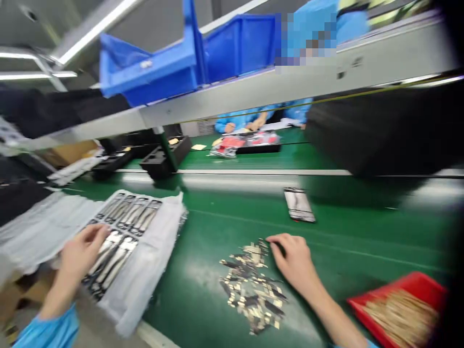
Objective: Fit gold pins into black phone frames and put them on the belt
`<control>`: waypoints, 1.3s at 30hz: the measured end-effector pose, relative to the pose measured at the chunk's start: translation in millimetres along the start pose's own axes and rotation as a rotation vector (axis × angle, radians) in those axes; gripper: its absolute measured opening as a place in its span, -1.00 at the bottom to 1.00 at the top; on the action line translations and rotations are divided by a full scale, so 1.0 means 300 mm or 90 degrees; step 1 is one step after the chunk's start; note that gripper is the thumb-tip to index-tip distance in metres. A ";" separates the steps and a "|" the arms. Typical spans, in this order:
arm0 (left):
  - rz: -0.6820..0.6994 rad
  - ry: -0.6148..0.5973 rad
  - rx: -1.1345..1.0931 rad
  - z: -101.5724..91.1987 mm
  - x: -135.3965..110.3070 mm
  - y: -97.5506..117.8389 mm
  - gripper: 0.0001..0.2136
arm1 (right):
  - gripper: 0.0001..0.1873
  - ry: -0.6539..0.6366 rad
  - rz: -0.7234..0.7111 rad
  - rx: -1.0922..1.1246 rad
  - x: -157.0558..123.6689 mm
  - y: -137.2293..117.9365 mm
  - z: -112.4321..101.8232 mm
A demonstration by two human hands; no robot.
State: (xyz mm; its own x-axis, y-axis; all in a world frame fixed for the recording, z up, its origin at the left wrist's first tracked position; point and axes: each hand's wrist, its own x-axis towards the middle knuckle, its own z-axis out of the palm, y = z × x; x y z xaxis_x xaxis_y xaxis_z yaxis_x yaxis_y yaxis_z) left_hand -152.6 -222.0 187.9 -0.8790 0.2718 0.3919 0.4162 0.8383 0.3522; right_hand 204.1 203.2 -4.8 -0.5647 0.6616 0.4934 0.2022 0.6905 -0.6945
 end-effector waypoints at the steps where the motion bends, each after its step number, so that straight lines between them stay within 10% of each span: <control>1: -0.009 -0.017 0.032 -0.020 0.040 -0.034 -0.64 | -0.77 0.009 -0.006 0.012 -0.002 0.024 0.011; 7: 0.015 -0.085 0.130 0.070 0.226 -0.102 -0.69 | -0.66 0.032 -0.055 -0.117 -0.026 0.171 0.066; 14: 0.139 -0.151 0.197 0.345 0.134 0.011 -0.67 | -0.60 -0.012 -0.039 -0.152 -0.026 0.185 0.067; 19: 0.134 -0.104 0.261 0.419 0.089 0.081 -0.67 | -0.66 -0.025 -0.046 -0.129 -0.029 0.096 0.041; 32: 0.100 -0.013 0.023 0.298 0.135 0.144 -0.54 | -0.79 -0.125 -0.057 -0.090 -0.041 -0.028 -0.009; 36: 0.159 0.045 -0.141 0.169 -0.019 0.202 -0.44 | -0.78 -0.177 -0.072 -0.059 -0.048 -0.052 -0.015; 39: 0.360 -0.144 -0.321 0.121 -0.227 0.286 -0.62 | -0.78 -0.183 -0.063 -0.048 -0.051 -0.050 -0.009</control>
State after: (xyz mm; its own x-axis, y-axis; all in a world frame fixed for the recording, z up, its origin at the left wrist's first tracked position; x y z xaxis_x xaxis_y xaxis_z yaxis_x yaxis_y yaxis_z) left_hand -65.5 -151.4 160.6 -0.5055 0.7281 0.4630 0.8221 0.2433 0.5148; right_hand 211.9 183.4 -0.5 -0.7853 0.4880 0.3809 0.1880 0.7742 -0.6043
